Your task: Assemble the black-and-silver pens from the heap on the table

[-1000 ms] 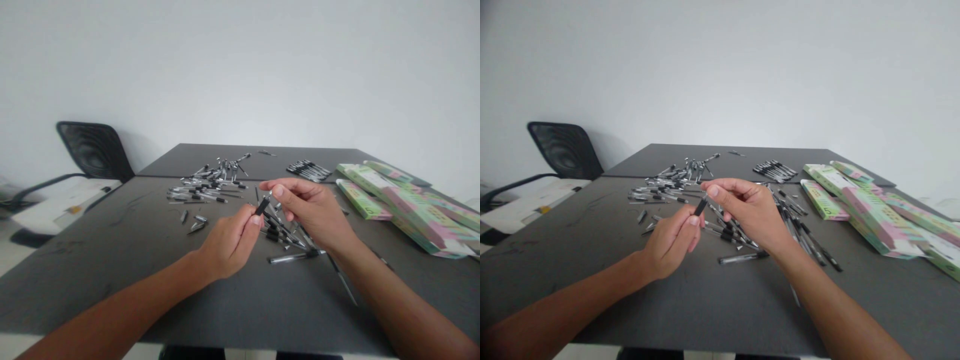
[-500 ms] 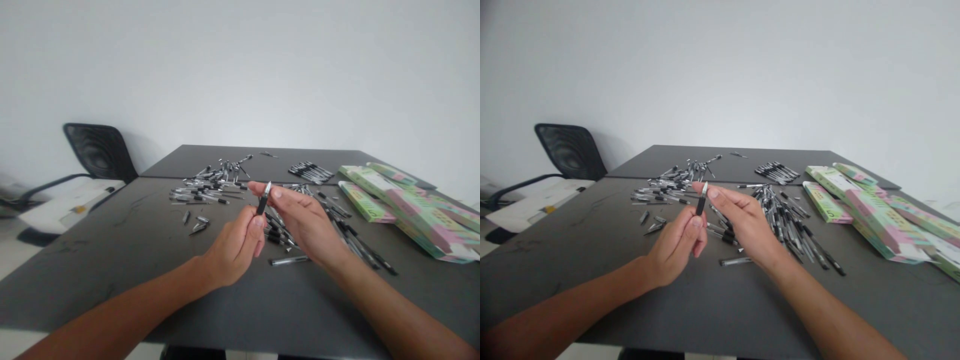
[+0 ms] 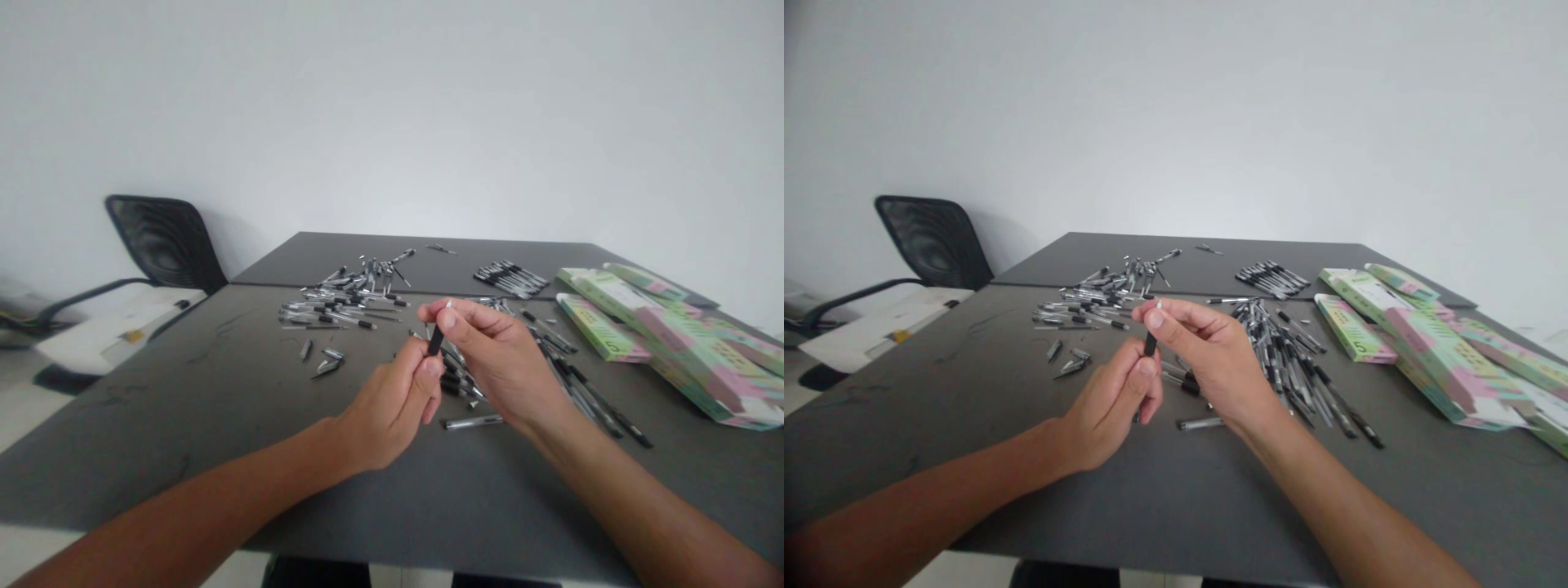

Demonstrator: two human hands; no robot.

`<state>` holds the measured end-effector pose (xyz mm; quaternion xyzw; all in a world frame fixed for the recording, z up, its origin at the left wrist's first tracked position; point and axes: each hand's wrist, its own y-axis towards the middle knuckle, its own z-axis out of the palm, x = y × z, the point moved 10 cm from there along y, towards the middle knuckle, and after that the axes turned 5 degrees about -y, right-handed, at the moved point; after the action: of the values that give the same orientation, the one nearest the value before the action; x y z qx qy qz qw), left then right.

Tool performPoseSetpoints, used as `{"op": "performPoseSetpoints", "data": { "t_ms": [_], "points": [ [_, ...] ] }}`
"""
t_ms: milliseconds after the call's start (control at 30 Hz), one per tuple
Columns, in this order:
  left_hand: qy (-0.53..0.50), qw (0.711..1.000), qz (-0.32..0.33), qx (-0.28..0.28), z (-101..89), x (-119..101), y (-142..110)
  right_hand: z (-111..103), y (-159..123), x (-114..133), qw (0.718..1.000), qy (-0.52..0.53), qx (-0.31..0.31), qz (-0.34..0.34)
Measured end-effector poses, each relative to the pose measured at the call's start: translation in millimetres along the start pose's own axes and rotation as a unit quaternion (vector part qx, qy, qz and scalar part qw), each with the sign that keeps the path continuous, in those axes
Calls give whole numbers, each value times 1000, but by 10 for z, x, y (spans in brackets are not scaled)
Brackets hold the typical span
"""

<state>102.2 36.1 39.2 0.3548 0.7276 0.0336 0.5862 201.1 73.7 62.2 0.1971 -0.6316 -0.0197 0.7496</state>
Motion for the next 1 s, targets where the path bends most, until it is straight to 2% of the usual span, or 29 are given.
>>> {"op": "performPoseSetpoints", "data": {
  "t_ms": [67, 233, 300, 433, 600, 833, 1000],
  "points": [
    [5, 1000, -4, 7, 22, 7, -5, 3, -8, -5, 1000, 18, -8, 4],
    [-3, 999, -15, -37, -44, 29, -20, 230, -73, 9, 994, 65, 84, 35],
    [-8, 999, -8, -48, -67, 15, -18, 230, -79, 24, 994, 52, 92, 28],
    [-18, 999, -7, -43, -61, 8, -7, 117, -39, 4, 998, 4, 68, 6],
    [-17, 999, 7, -39, -46, -39, -17, -12, -1, -28, 1000, -4, 12, 14],
    [-27, 999, -14, -32, -23, -8, -28, 165, -52, 54, 997, 20, 67, 18],
    [-23, 1000, -5, -18, 4, -17, -28, -21, -9, -17, 1000, -1, 0, 5]
  ]
}}
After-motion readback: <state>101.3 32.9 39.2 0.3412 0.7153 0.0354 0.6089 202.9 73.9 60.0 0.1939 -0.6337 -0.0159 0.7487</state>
